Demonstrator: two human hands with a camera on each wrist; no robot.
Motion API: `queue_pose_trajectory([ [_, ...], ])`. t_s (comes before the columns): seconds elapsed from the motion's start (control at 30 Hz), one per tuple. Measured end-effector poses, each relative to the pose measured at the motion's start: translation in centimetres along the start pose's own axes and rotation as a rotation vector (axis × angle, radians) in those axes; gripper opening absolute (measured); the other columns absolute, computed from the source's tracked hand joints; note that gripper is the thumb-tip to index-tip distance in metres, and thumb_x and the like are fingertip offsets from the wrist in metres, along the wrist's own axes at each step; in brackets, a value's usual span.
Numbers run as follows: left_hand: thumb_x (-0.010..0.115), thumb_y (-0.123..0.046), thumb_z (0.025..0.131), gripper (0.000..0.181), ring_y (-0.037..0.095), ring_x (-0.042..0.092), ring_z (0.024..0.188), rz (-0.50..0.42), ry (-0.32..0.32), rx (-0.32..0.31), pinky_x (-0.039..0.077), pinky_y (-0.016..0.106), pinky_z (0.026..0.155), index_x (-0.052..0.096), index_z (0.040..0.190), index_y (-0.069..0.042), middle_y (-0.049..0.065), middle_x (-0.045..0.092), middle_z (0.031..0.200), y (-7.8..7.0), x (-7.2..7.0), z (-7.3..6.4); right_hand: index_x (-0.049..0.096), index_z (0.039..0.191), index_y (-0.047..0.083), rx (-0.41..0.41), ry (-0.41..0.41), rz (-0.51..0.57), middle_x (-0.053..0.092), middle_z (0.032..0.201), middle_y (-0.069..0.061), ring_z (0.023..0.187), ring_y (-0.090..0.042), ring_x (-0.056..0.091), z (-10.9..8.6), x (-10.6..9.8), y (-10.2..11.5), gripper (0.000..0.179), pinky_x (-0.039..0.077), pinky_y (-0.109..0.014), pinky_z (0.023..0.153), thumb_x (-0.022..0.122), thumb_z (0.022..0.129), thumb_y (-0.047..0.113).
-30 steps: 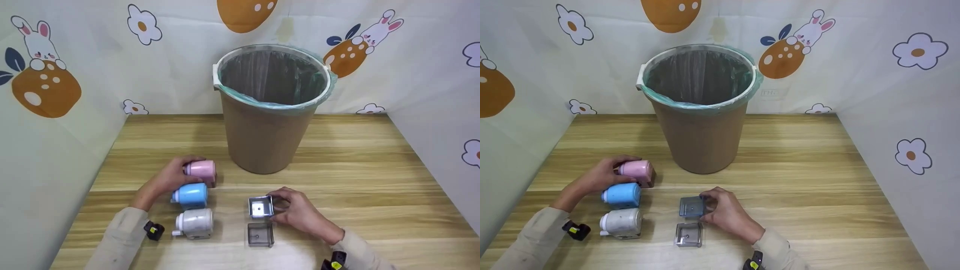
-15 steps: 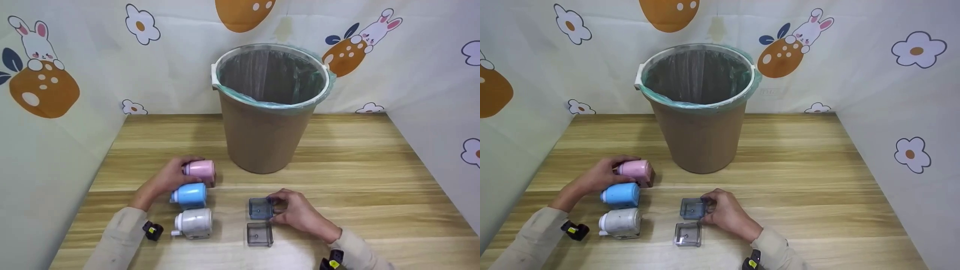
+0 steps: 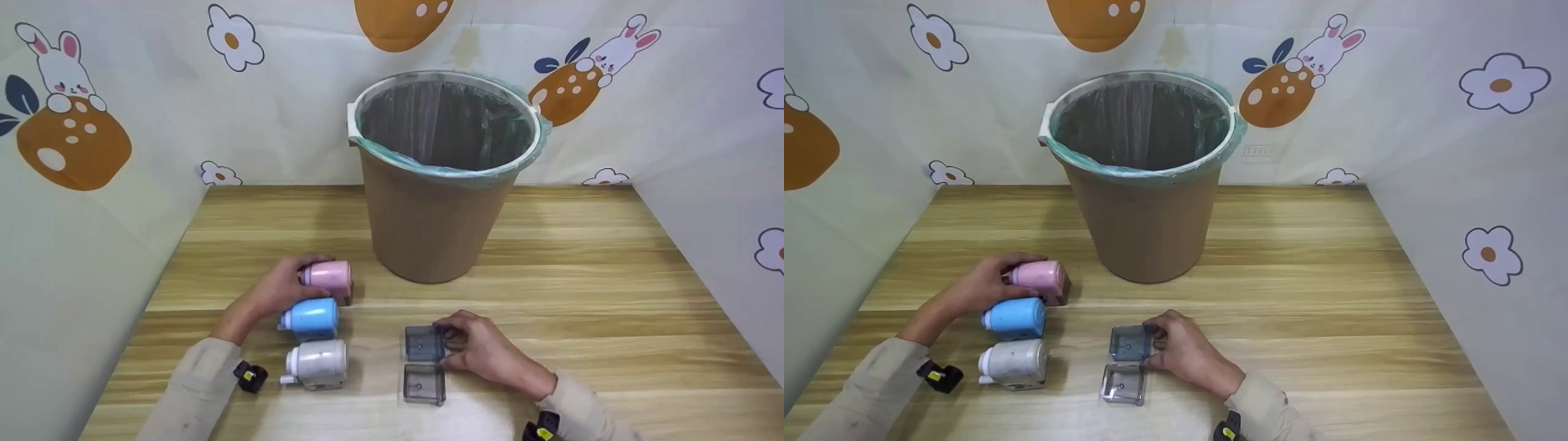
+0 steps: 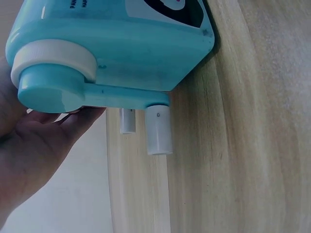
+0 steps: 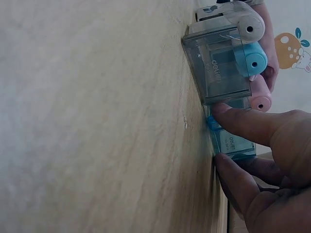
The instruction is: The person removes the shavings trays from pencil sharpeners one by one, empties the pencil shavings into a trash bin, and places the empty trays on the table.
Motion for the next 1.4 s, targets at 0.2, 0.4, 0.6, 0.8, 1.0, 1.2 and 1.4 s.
queue_pose_trajectory([
  [0.2,0.078,-0.011,0.085,0.058,0.027,0.066,0.101,0.009,-0.002,0.003,0.055,0.042,0.090,0.057,0.138,-0.003,0.021,0.068,0.122,0.1,0.2,0.0,0.068,0.123,0.005,0.005,-0.005,-0.003,0.068,0.108,-0.001,0.100,-0.021,0.065,-0.2,0.1,0.1,0.062,0.055,-0.037,0.094,0.088,0.064,0.009],
  [0.4,0.078,-0.011,0.084,0.057,0.028,0.066,0.101,0.017,-0.008,0.015,0.055,0.043,0.090,0.058,0.137,-0.003,0.021,0.068,0.121,0.0,0.1,0.1,0.063,0.131,0.003,0.019,0.007,-0.006,0.066,0.109,-0.001,0.102,-0.020,0.064,-0.5,0.0,0.2,0.067,0.055,-0.034,0.093,0.083,0.067,0.003],
  [0.6,0.079,-0.013,0.083,0.059,0.028,0.066,0.104,-0.006,-0.003,0.004,0.055,0.043,0.092,0.058,0.138,-0.004,0.021,0.067,0.124,0.0,-0.1,0.0,0.059,0.133,-0.004,0.020,0.003,0.154,0.065,0.117,-0.013,0.108,-0.031,0.066,-0.6,-0.9,0.3,0.060,0.058,-0.032,0.093,0.076,0.076,-0.001],
  [0.8,0.080,-0.012,0.083,0.058,0.027,0.066,0.101,0.000,-0.005,0.027,0.054,0.039,0.089,0.059,0.136,-0.001,0.021,0.068,0.124,-0.3,-0.1,0.0,0.063,0.126,-0.004,-0.031,-0.070,0.248,0.063,0.123,-0.016,0.115,-0.037,0.063,-0.5,-1.4,0.7,0.045,0.057,-0.038,0.096,0.074,0.082,0.002],
  [1.0,0.078,-0.011,0.084,0.056,0.027,0.066,0.101,0.014,-0.010,0.052,0.054,0.040,0.090,0.059,0.136,-0.001,0.021,0.067,0.126,-0.6,-0.1,0.0,0.068,0.124,0.003,-0.066,-0.116,0.135,0.066,0.122,-0.003,0.110,-0.031,0.065,-0.3,-1.5,1.2,0.043,0.057,-0.039,0.095,0.077,0.082,0.006],
  [1.2,0.075,-0.006,0.086,0.056,0.031,0.067,0.103,0.003,-0.018,0.068,0.055,0.043,0.092,0.056,0.137,0.004,0.025,0.066,0.125,-1.1,-0.6,-0.1,0.068,0.122,0.003,-0.163,-0.147,0.092,0.066,0.123,-0.007,0.111,-0.032,0.064,0.3,-2.0,2.1,0.041,0.057,-0.036,0.092,0.077,0.083,0.004],
  [1.4,0.070,-0.001,0.088,0.054,0.035,0.064,0.112,0.015,-0.028,0.059,0.053,0.050,0.099,0.053,0.139,0.004,0.025,0.063,0.130,-2.6,-1.4,-0.3,0.067,0.125,0.003,-0.217,-0.183,0.056,0.068,0.122,-0.009,0.108,-0.031,0.066,1.1,-2.8,3.4,0.043,0.058,-0.035,0.092,0.078,0.084,0.009],
])
Point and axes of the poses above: each hand's wrist, its own z-axis towards the middle knuckle, its own x-axis out of the palm, y = z × x, the point moved 3 cm from there along z, towards the middle knuckle
